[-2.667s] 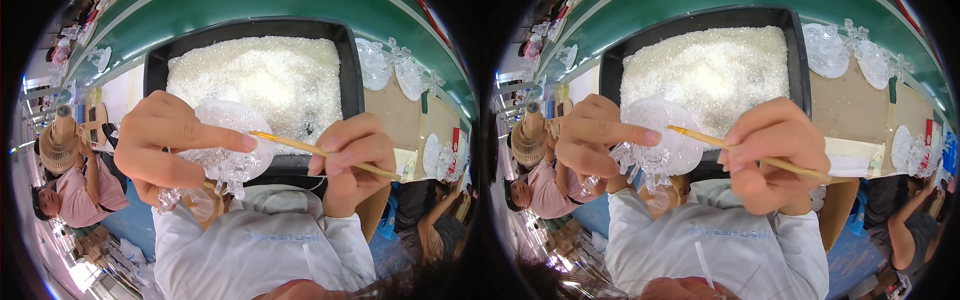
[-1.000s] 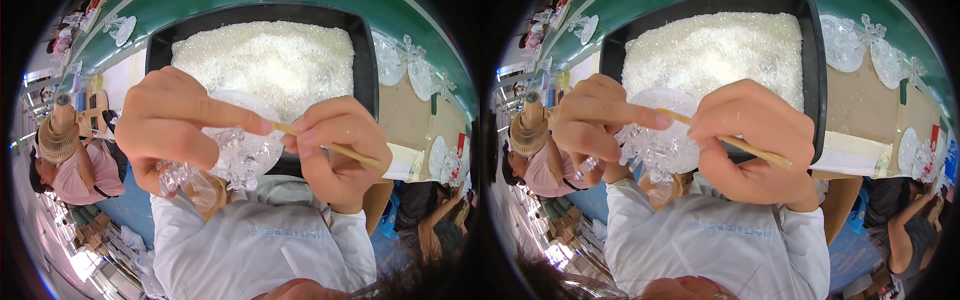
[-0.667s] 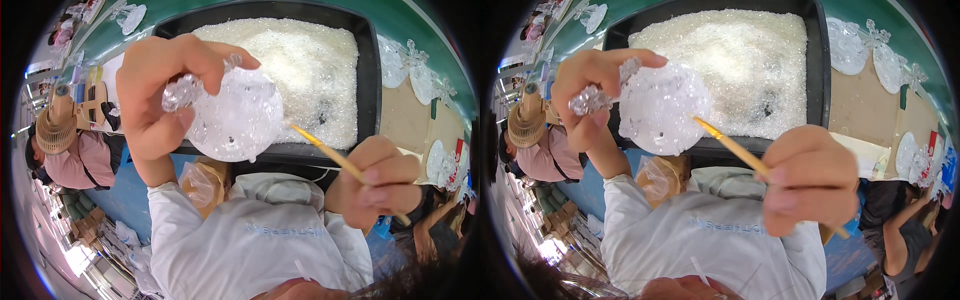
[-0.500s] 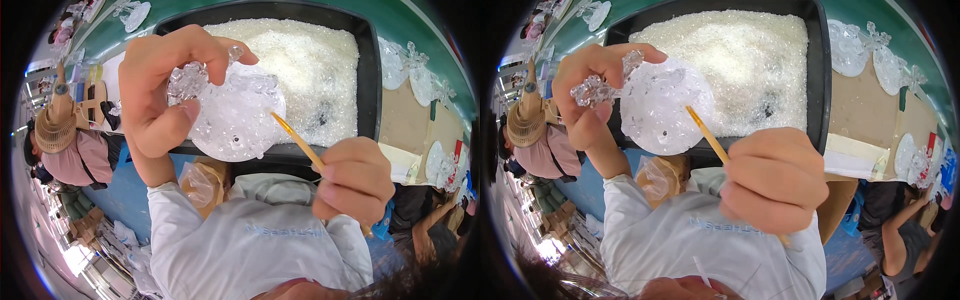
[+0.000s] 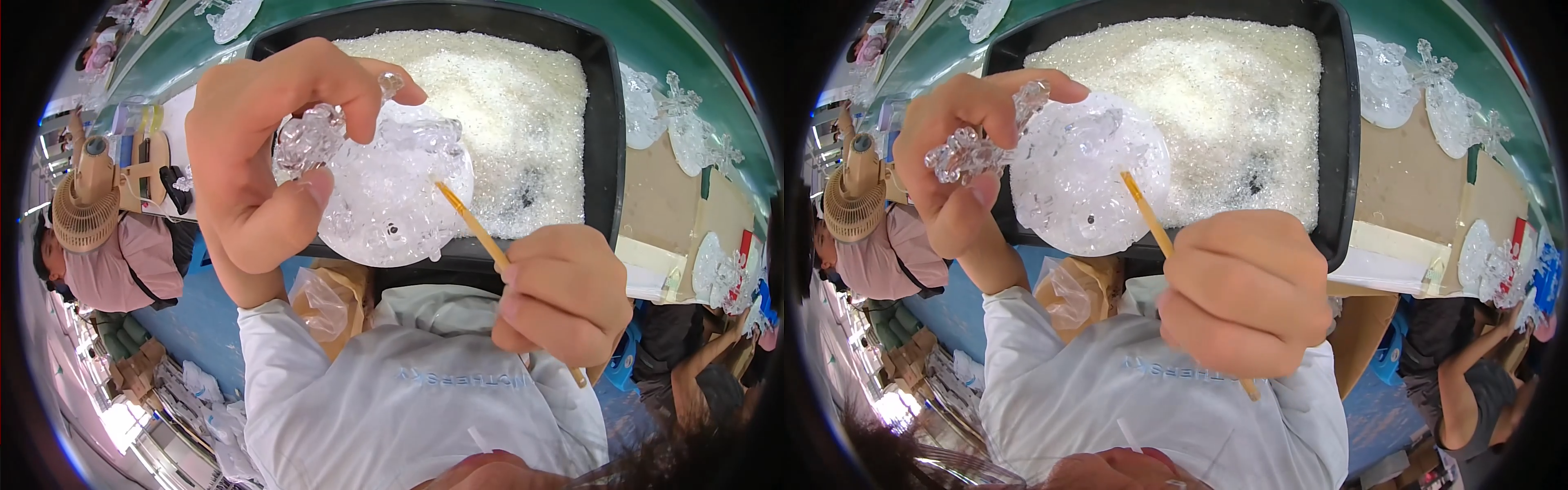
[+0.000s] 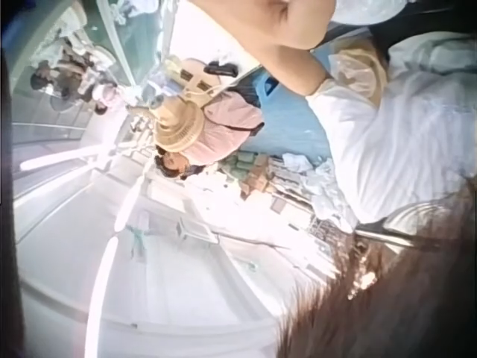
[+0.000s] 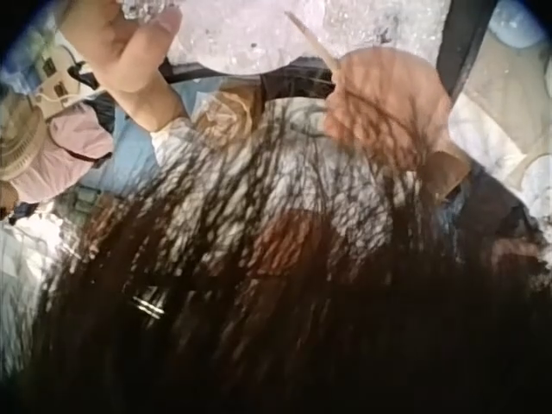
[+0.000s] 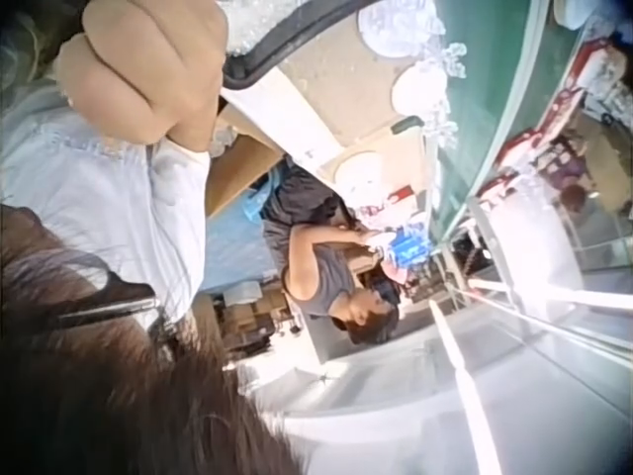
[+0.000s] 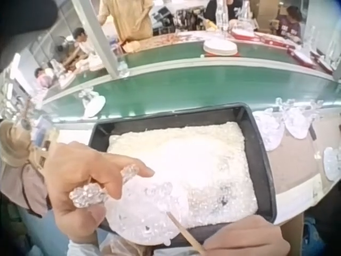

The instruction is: Applying decorative beads or crystals to transparent plastic lighting fixture components using a brush and an adhesive.

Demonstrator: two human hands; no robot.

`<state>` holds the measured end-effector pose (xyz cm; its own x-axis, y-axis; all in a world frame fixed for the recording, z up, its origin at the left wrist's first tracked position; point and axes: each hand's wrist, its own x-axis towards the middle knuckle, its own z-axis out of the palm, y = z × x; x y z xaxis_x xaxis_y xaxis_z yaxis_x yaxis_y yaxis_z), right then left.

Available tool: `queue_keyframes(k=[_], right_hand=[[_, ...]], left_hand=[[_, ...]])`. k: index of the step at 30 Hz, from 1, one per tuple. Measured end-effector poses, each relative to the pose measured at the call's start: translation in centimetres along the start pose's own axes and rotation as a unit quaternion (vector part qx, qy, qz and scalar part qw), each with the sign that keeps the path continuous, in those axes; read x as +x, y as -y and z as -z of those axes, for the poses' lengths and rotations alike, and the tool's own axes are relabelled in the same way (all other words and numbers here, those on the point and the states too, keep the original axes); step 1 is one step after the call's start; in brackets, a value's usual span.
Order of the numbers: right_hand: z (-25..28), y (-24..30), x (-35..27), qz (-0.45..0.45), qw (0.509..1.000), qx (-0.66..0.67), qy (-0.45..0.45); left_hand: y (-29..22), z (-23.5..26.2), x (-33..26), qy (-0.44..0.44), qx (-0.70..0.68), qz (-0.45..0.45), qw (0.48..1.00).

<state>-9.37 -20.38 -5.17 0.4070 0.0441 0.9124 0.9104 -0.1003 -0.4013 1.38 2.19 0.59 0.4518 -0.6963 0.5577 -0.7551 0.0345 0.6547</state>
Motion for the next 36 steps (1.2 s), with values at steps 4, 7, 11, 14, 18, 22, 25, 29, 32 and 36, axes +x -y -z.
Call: queue_keyframes(k=[4,7,11,14,18,22,25,29,32,36], right_hand=[[-0.2,0.0,-0.1,0.018,0.999,0.028,-0.026],[0.1,0.1,-0.1,-0.003,0.999,0.049,-0.006],[0.1,0.0,0.1,0.011,0.999,0.036,-0.012],[-0.1,-0.2,-0.1,0.006,0.998,0.052,-0.03],[0.8,-0.4,-0.1,0.015,0.999,0.039,-0.009],[1.2,0.1,0.3,-0.019,1.0,0.02,-0.001],[1.6,-0.2,-0.1,-0.007,0.997,0.071,-0.012],[1.7,-0.1,-0.1,-0.016,0.999,0.035,-0.027],[2.7,-0.4,-0.4,-0.005,0.995,0.075,0.062],[2.3,-0.3,-0.2,0.01,0.997,0.073,-0.011]], left_hand=[[0.3,0.1,0.3,0.006,-0.025,-0.032,0.999],[0.0,0.2,0.4,0.012,-0.028,-0.017,0.999],[-0.7,0.2,0.5,0.004,-0.018,0.04,0.999],[-0.8,-0.3,0.3,-0.023,-0.01,0.055,0.998],[-0.7,0.0,0.4,-0.01,0.003,0.048,0.999],[-0.9,0.8,0.4,0.022,0.022,0.03,0.999],[-1.5,2.1,0.2,0.074,0.05,0.049,0.995],[-1.0,1.9,0.3,0.083,0.022,0.04,0.996],[-1.2,2.4,-0.2,0.09,0.041,0.057,0.993],[-0.8,2.2,0.4,0.081,0.006,0.028,0.996]])
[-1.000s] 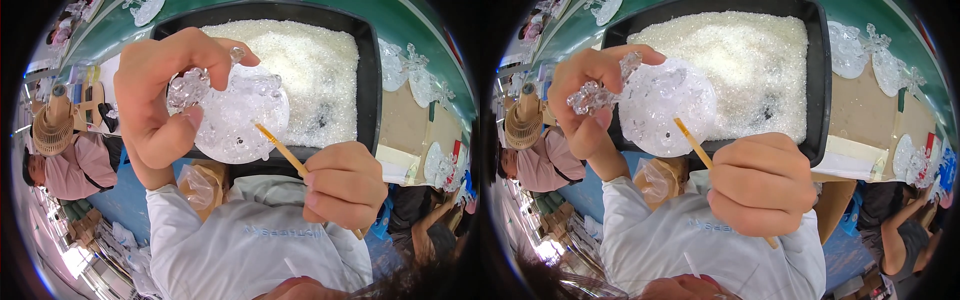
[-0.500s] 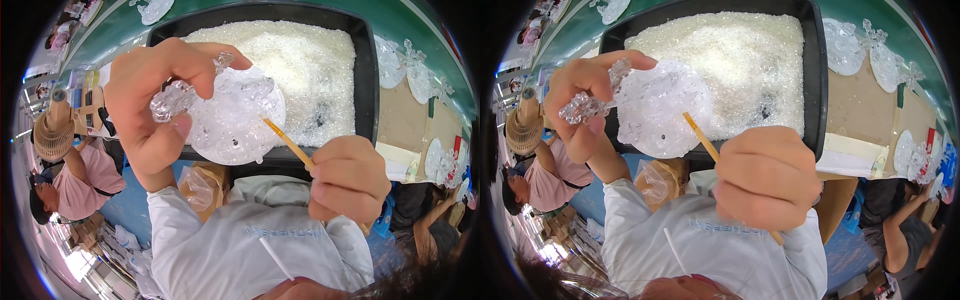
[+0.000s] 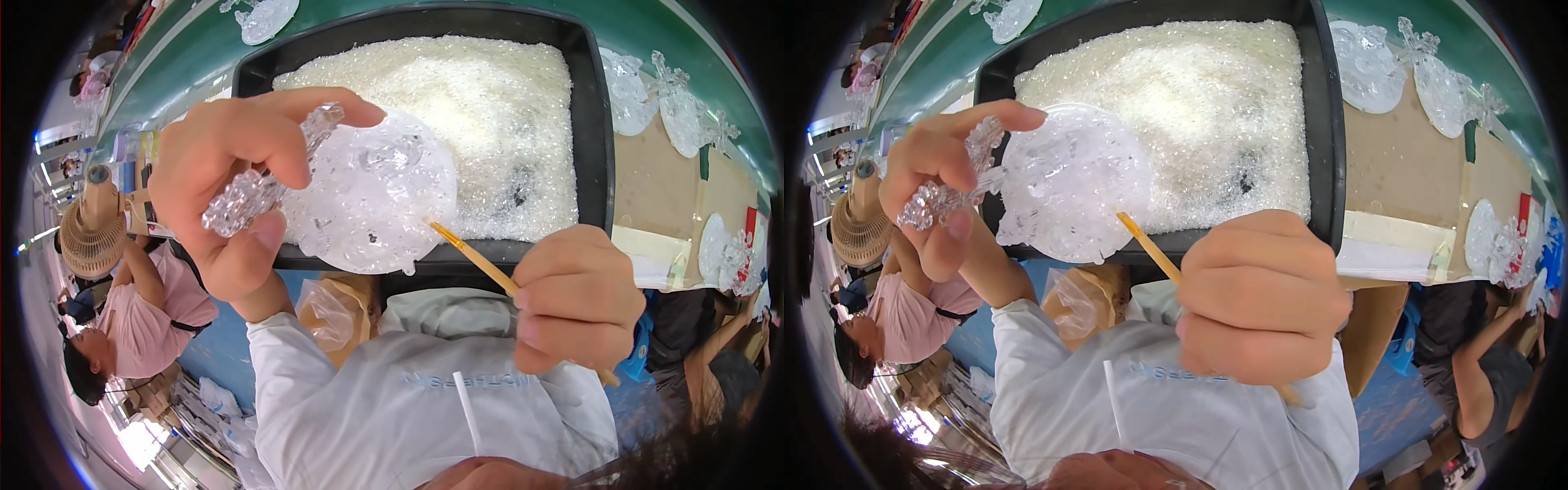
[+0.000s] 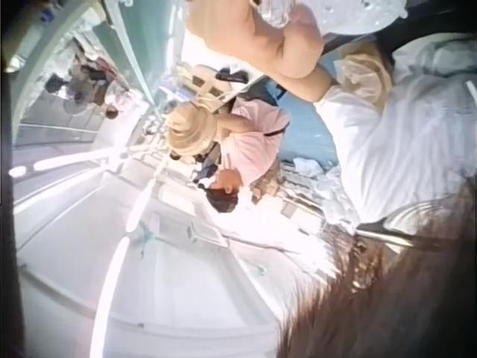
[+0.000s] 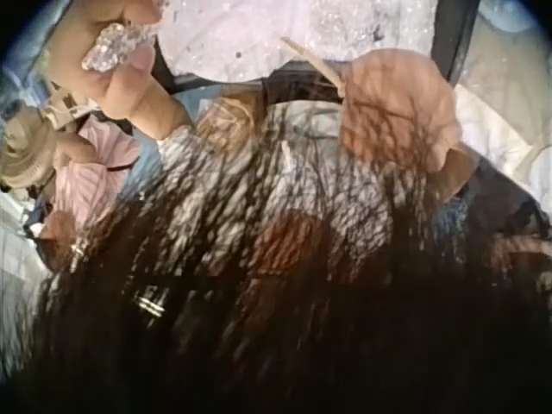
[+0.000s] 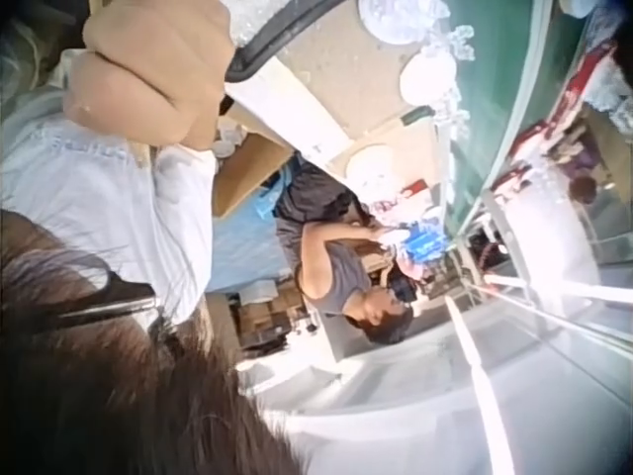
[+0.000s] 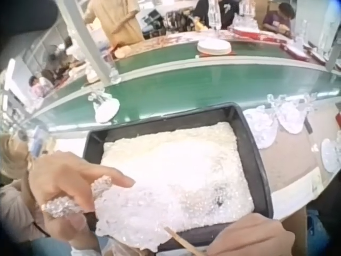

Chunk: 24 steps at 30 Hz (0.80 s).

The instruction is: Applying decorative beads or crystals to transparent plastic lighting fixture components using a brush and an adhesive.

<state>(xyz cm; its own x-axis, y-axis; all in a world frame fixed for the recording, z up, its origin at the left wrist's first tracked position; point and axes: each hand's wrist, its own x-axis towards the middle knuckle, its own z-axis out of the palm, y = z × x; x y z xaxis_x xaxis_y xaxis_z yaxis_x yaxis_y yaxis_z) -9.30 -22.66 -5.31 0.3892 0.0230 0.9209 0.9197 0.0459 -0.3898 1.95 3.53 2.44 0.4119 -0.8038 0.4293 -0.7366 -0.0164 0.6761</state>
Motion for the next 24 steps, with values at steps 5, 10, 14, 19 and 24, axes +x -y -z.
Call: queue_keyframes(k=[5,10,14,19,24], right_hand=[[-0.2,0.3,0.0,0.002,0.999,-0.017,-0.039],[-0.5,0.1,-0.2,0.002,0.996,-0.014,-0.083],[-1.0,0.1,-0.4,0.008,0.994,-0.023,-0.11],[0.9,0.8,-1.2,-0.04,0.998,-0.024,-0.031],[0.4,1.5,-1.1,-0.103,0.99,-0.052,-0.076]], left_hand=[[0.0,0.4,0.1,0.015,-0.019,-0.02,1.0],[-0.3,1.5,-0.2,0.06,-0.002,-0.021,0.998],[-0.2,2.2,1.1,0.101,0.01,-0.056,0.993],[-0.3,1.9,0.9,0.094,0.017,-0.094,0.991],[1.1,1.4,1.0,0.091,-0.035,-0.144,0.985]])
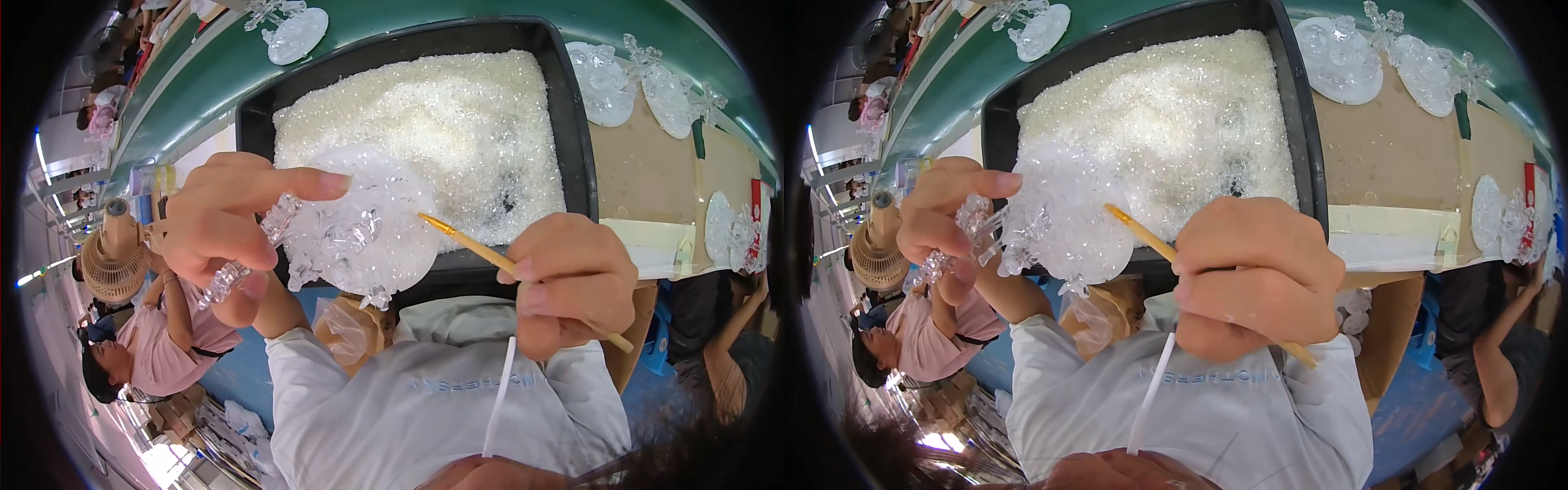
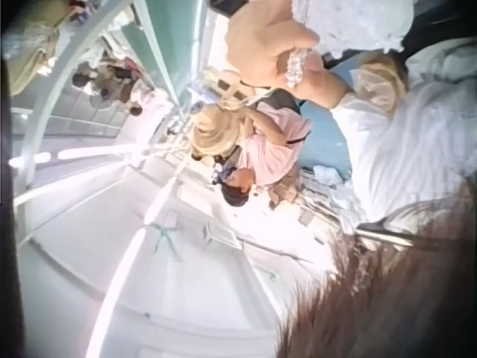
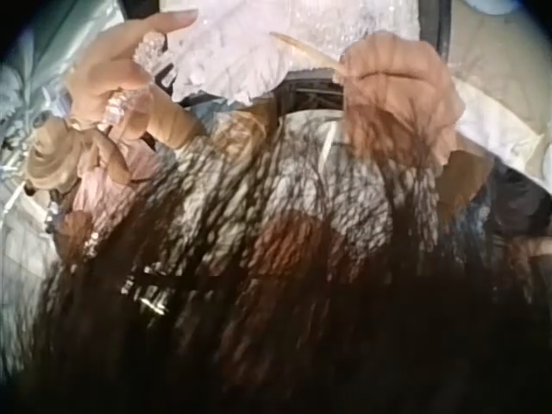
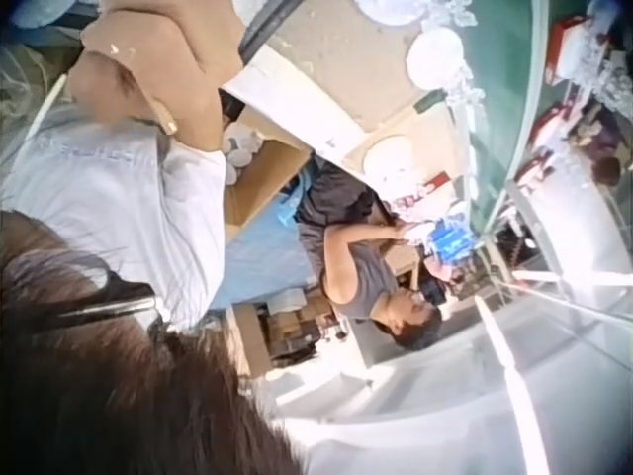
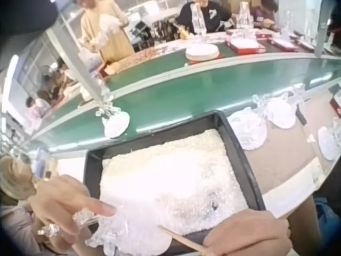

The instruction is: Applying decorative beads or crystals to transparent plastic lighting fixture components using a brush and an adhesive.

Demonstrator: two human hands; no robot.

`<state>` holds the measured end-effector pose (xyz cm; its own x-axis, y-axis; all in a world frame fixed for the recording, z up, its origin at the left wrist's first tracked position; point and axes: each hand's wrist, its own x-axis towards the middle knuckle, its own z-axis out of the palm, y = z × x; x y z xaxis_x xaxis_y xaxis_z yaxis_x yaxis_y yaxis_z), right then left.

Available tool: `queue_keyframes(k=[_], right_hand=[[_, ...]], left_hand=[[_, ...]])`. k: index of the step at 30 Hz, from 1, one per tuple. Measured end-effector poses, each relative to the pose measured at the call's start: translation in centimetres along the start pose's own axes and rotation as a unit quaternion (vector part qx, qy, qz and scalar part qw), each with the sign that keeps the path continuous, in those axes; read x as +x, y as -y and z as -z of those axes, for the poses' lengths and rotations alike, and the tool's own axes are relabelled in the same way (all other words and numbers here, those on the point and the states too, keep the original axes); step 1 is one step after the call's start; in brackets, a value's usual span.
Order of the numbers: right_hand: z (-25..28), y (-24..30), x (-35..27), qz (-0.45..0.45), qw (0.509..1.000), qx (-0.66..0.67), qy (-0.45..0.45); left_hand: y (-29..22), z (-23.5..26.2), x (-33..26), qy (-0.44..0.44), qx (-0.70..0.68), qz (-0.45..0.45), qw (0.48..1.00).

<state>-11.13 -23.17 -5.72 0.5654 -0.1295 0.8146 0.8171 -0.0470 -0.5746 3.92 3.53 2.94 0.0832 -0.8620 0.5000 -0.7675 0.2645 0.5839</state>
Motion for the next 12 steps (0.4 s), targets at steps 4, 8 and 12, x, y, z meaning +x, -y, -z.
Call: queue_keyframes(k=[4,8,12], right_hand=[[0.6,-0.3,0.2,0.0,0.999,0.053,-0.005],[0.1,0.3,0.5,-0.039,0.999,0.013,0.004],[1.2,0.3,-1.0,-0.013,0.997,0.07,-0.039]], left_hand=[[-0.1,0.1,0.2,-0.007,0.005,-0.006,1.0],[0.0,0.1,0.3,-0.011,-0.011,-0.023,1.0],[-0.8,-0.1,1.0,-0.019,0.004,-0.045,0.999]])
